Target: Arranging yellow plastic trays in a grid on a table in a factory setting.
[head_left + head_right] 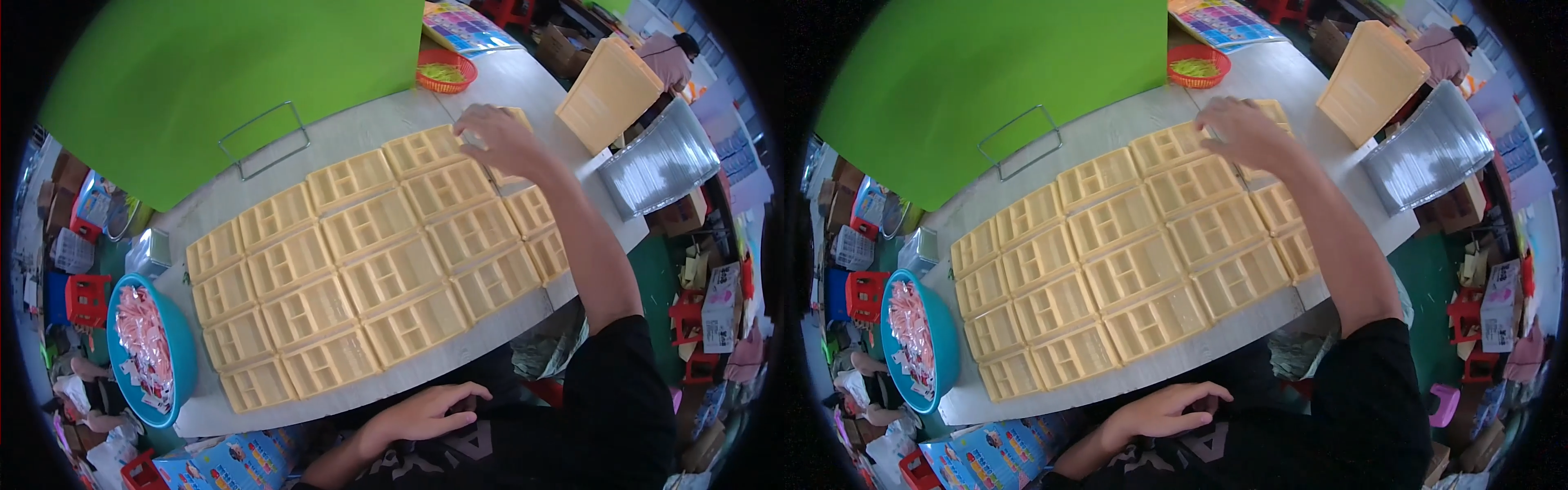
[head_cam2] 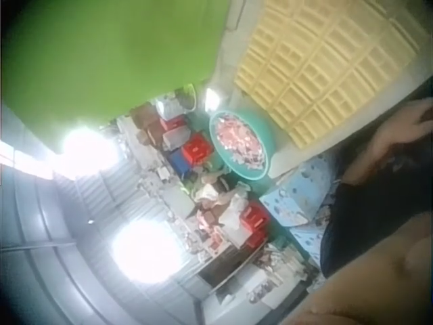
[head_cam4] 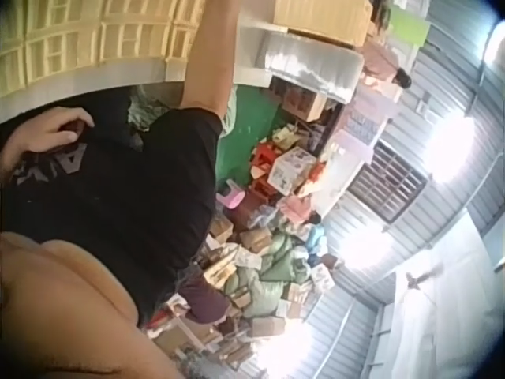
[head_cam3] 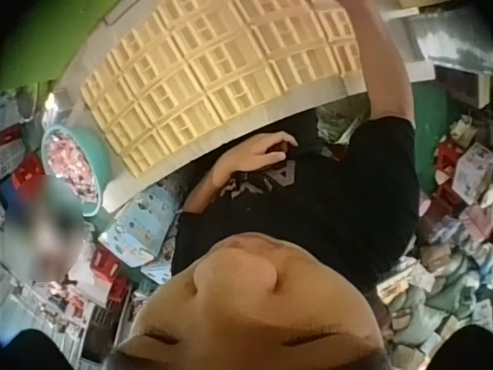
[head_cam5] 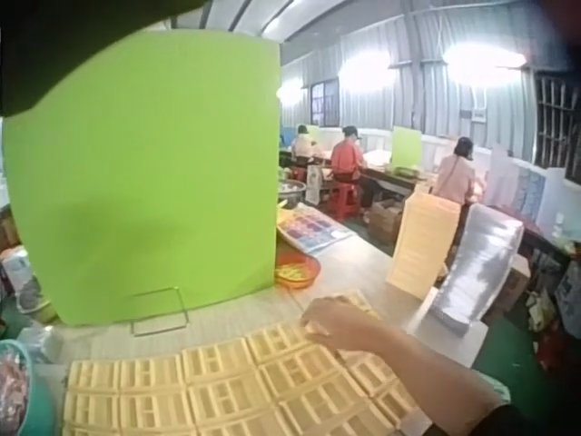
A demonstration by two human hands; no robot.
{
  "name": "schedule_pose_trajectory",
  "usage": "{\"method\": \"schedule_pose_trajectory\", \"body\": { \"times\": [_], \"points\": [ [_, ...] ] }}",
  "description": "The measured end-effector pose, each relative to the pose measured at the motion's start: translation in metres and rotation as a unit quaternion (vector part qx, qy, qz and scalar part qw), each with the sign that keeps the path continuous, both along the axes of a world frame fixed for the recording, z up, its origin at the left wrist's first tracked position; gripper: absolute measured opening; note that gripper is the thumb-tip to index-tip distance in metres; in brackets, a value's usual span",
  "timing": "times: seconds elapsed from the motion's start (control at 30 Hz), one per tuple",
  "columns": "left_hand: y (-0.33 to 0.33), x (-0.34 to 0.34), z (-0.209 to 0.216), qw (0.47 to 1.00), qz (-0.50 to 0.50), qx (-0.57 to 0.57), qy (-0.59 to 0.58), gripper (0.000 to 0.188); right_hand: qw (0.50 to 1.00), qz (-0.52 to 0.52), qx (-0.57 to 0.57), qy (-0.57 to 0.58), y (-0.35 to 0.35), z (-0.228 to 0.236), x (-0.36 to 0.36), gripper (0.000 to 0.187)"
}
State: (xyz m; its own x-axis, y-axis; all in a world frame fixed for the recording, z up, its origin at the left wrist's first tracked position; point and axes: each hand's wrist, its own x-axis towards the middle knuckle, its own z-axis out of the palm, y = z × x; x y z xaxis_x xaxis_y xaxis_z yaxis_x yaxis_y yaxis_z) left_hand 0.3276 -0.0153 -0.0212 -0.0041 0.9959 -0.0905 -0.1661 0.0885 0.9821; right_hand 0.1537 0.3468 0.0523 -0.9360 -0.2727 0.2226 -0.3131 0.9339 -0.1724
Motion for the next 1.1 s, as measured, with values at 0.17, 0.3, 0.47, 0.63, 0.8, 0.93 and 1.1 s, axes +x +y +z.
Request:
{"method": "schedule_pose_trajectory", "body": {
  "times": [0.17,0.3,0.47,0.63,0.8,0.93,1.1],
  "points": [
    [0.006,0.002,0.002,1.000,-0.009,-0.007,0.008,0.042,0.990,-0.128,0.008,-0.053,0.077,-0.004,0.014,0.030],
    [0.012,0.002,0.001,1.000,-0.007,-0.020,0.004,0.044,0.982,-0.146,0.015,-0.121,0.084,-0.017,0.007,0.035],
    [0.019,-0.001,0.003,0.999,-0.009,-0.031,0.002,0.046,0.989,-0.114,0.007,-0.097,0.080,-0.018,0.012,0.032],
    [0.022,0.000,0.010,0.998,0.000,-0.043,0.049,0.046,0.991,-0.091,-0.010,-0.096,0.079,-0.023,0.016,0.025],
    [0.006,-0.005,0.038,0.989,0.025,-0.049,0.134,0.043,0.991,-0.086,0.014,-0.099,0.075,-0.022,0.026,0.021],
    [-0.017,-0.008,0.049,0.982,0.072,-0.020,0.174,0.035,0.990,-0.083,0.029,-0.110,0.077,-0.023,0.023,0.021],
    [-0.050,-0.014,0.045,0.927,0.249,0.001,0.280,0.022,0.995,-0.080,-0.002,-0.063,0.074,-0.026,0.023,0.021]
  ]
}}
